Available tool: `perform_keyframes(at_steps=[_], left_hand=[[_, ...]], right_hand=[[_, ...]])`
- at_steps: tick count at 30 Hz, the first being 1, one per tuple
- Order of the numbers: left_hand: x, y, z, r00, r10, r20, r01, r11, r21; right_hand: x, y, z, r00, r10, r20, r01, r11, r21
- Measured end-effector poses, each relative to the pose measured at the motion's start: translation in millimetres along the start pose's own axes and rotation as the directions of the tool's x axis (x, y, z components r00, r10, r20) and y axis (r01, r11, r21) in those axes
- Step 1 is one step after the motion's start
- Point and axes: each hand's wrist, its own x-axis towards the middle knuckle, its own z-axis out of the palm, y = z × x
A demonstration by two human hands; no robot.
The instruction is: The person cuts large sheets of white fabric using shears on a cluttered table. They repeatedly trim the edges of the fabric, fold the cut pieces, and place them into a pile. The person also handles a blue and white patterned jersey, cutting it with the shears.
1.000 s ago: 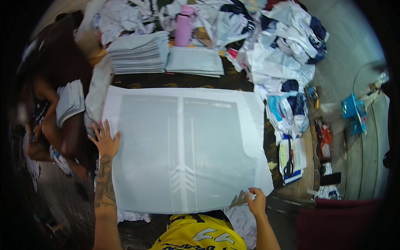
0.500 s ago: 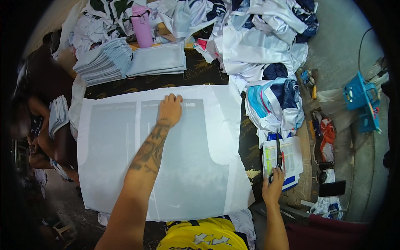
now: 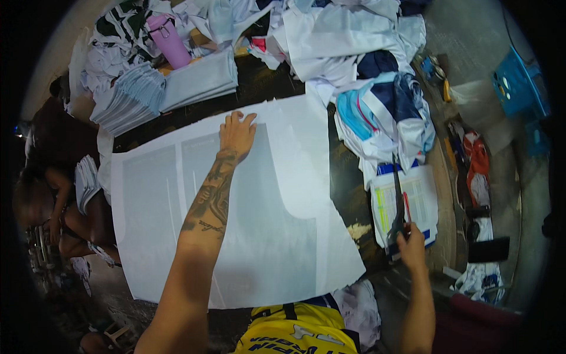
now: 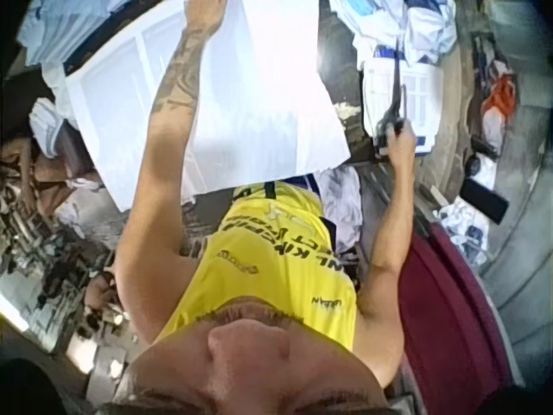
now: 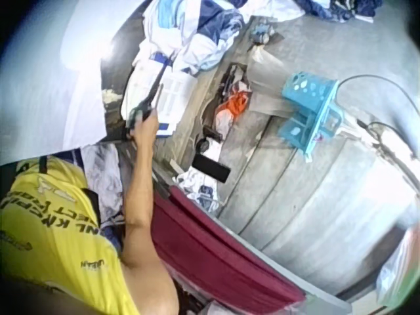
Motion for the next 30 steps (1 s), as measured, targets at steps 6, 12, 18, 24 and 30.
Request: perform_keyframes(at_steps=[6, 12, 18, 24, 30], left_hand=[[-177.0, 70.2, -43.0, 0.915, 0.108, 0.388, 0.075, 0.9, -0.428], [-366.0, 97.0, -53.1, 0.706, 0.569, 0.423, -0.316, 0.786, -0.531], [-377.7, 92.4, -41.3, 0.761, 0.555, 0.336, -0.322, 0.773, -0.547], [-371.4, 98.3, -43.2, 0.794, 0.497, 0.35, -0.22, 0.772, -0.596], [-373.8, 111.4, -58.6, 0.738, 0.589, 0.331, -0.419, 0.783, -0.459]], right_hand=[[-87.8, 11.9, -25.9, 0.92, 0.198, 0.339, -0.363, 0.758, 0.542], [-307.6, 10.7, 0.3, 0.614, 0.177, 0.769, -0.65, 0.666, 0.366], [-415.6, 0.4, 34.4, 0.545, 0.133, 0.828, -0.706, 0.604, 0.368], [-414.4, -2.9, 103.8, 0.64, 0.156, 0.752, -0.627, 0.671, 0.395], [-368.5, -9.6, 157.7, 0.665, 0.181, 0.724, -0.664, 0.587, 0.463]])
